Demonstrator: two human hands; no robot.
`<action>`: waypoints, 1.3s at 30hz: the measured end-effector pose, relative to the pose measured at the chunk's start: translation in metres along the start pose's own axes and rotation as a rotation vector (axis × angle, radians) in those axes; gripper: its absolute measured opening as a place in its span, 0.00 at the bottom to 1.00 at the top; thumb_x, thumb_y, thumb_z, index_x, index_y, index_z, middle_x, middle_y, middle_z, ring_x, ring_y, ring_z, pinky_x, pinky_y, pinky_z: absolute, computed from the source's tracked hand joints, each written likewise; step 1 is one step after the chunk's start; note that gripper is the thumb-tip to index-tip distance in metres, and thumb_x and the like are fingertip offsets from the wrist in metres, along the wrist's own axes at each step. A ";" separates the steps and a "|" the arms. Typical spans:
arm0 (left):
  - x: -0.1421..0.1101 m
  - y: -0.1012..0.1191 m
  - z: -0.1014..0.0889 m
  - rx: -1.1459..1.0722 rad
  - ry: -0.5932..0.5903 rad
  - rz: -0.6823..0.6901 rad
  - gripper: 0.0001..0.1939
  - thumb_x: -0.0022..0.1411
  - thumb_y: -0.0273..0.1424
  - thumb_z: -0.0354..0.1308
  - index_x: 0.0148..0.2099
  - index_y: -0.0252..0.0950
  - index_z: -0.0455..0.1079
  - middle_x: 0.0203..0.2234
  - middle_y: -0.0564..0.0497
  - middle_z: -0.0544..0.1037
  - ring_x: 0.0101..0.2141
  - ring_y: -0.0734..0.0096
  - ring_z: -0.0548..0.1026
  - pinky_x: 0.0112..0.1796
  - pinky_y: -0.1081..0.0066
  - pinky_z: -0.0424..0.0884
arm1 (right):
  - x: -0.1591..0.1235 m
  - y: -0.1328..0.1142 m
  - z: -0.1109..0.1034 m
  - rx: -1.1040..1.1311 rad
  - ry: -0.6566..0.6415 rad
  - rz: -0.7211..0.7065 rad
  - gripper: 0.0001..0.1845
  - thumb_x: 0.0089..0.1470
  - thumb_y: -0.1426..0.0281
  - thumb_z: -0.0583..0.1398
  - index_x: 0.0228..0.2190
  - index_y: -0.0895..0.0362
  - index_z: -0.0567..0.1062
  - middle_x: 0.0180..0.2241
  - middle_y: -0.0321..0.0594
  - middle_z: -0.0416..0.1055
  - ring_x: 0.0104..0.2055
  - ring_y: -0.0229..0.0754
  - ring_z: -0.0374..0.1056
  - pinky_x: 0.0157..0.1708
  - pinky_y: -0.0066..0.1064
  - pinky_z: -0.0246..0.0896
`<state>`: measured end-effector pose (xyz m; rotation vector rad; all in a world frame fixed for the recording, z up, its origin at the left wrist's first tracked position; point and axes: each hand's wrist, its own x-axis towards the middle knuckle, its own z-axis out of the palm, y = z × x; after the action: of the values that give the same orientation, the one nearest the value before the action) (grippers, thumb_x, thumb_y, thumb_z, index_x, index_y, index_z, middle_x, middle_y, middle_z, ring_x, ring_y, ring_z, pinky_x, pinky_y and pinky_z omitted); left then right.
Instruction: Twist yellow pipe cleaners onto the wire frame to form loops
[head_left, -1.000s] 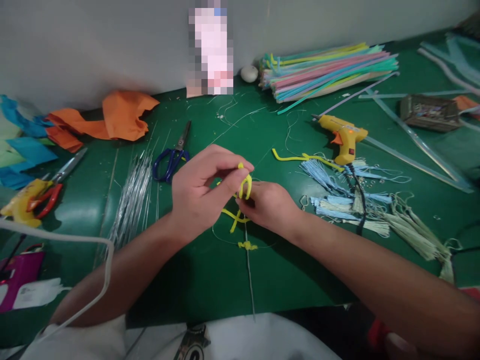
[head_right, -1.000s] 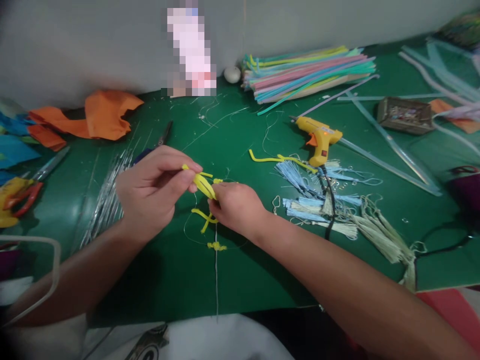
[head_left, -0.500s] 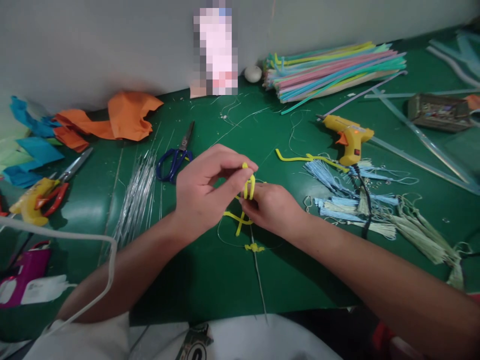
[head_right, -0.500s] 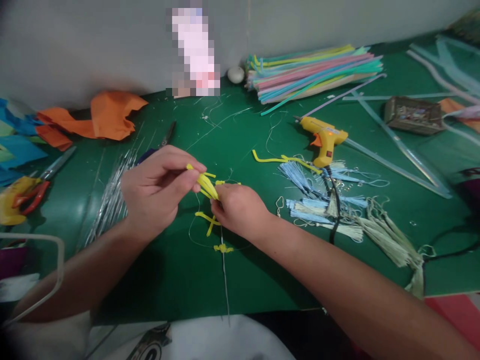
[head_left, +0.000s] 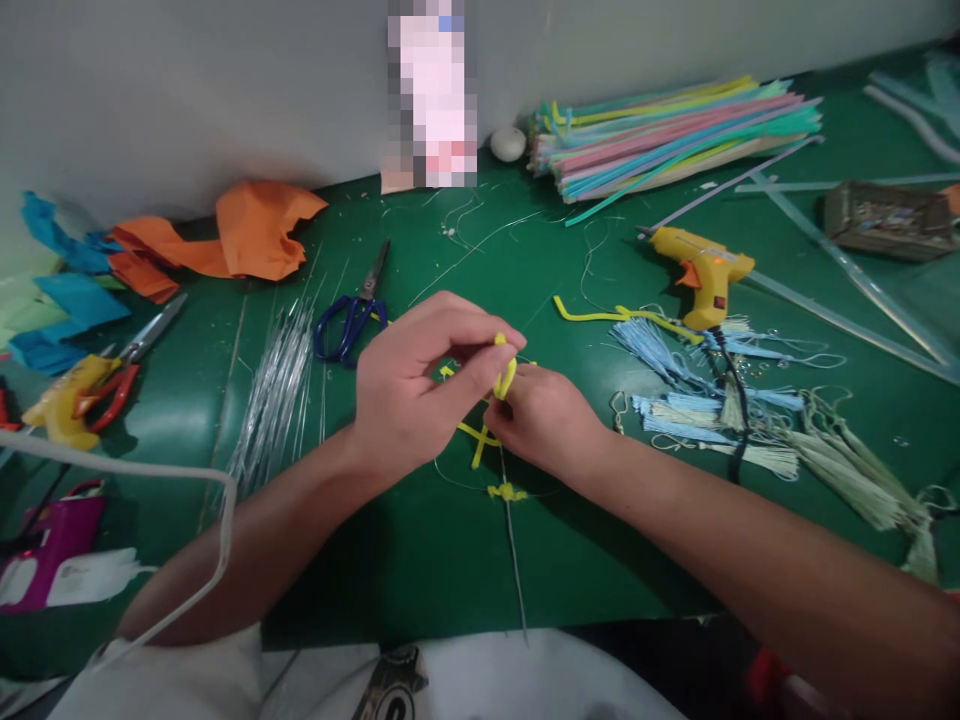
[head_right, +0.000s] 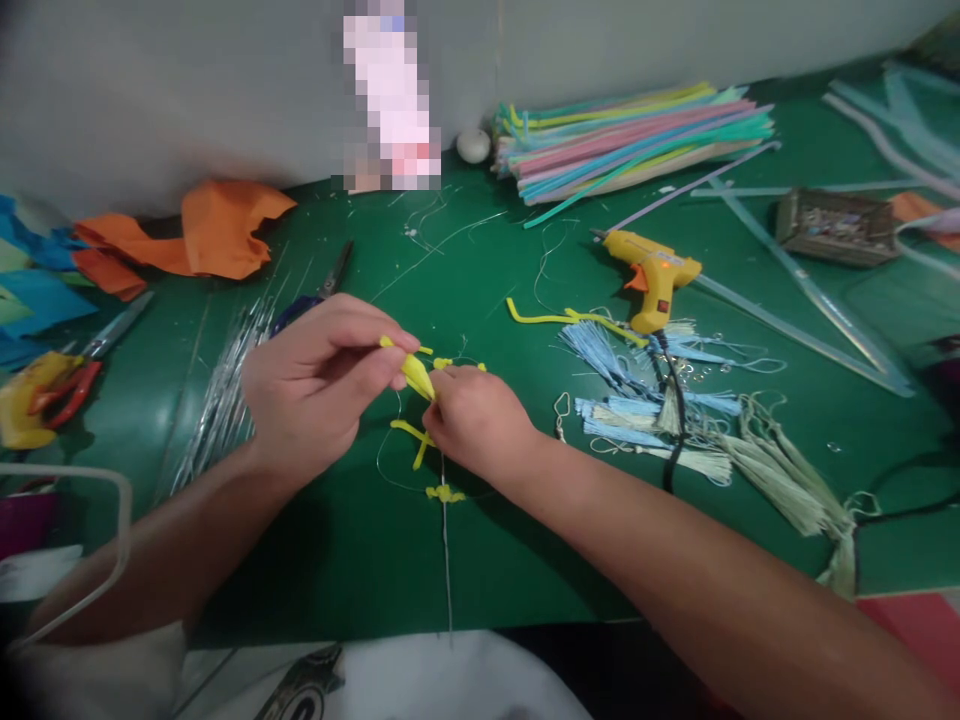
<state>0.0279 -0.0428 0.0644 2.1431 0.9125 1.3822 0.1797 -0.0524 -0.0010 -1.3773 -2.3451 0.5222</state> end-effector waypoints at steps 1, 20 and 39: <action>0.000 0.000 0.000 0.002 -0.002 -0.006 0.08 0.63 0.21 0.59 0.36 0.38 0.76 0.32 0.53 0.80 0.31 0.76 0.76 0.29 0.74 0.72 | 0.000 0.000 0.000 0.006 0.000 0.002 0.06 0.47 0.78 0.53 0.24 0.57 0.67 0.24 0.40 0.64 0.27 0.39 0.53 0.29 0.33 0.47; -0.002 -0.012 -0.001 -0.115 0.065 -0.197 0.05 0.67 0.34 0.59 0.39 0.40 0.74 0.34 0.52 0.78 0.26 0.76 0.75 0.28 0.71 0.75 | -0.003 0.011 -0.030 0.542 -0.085 0.111 0.06 0.49 0.74 0.53 0.25 0.57 0.70 0.22 0.31 0.61 0.24 0.34 0.55 0.26 0.29 0.49; -0.011 -0.022 0.009 -0.220 0.032 -0.232 0.11 0.64 0.39 0.62 0.45 0.40 0.73 0.32 0.52 0.77 0.29 0.75 0.75 0.28 0.74 0.73 | 0.002 0.020 -0.032 0.813 -0.309 0.233 0.11 0.54 0.66 0.58 0.35 0.59 0.78 0.27 0.35 0.71 0.27 0.36 0.61 0.29 0.30 0.55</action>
<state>0.0262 -0.0356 0.0391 1.7970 0.9408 1.3353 0.2090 -0.0373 0.0167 -1.2024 -1.8016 1.6308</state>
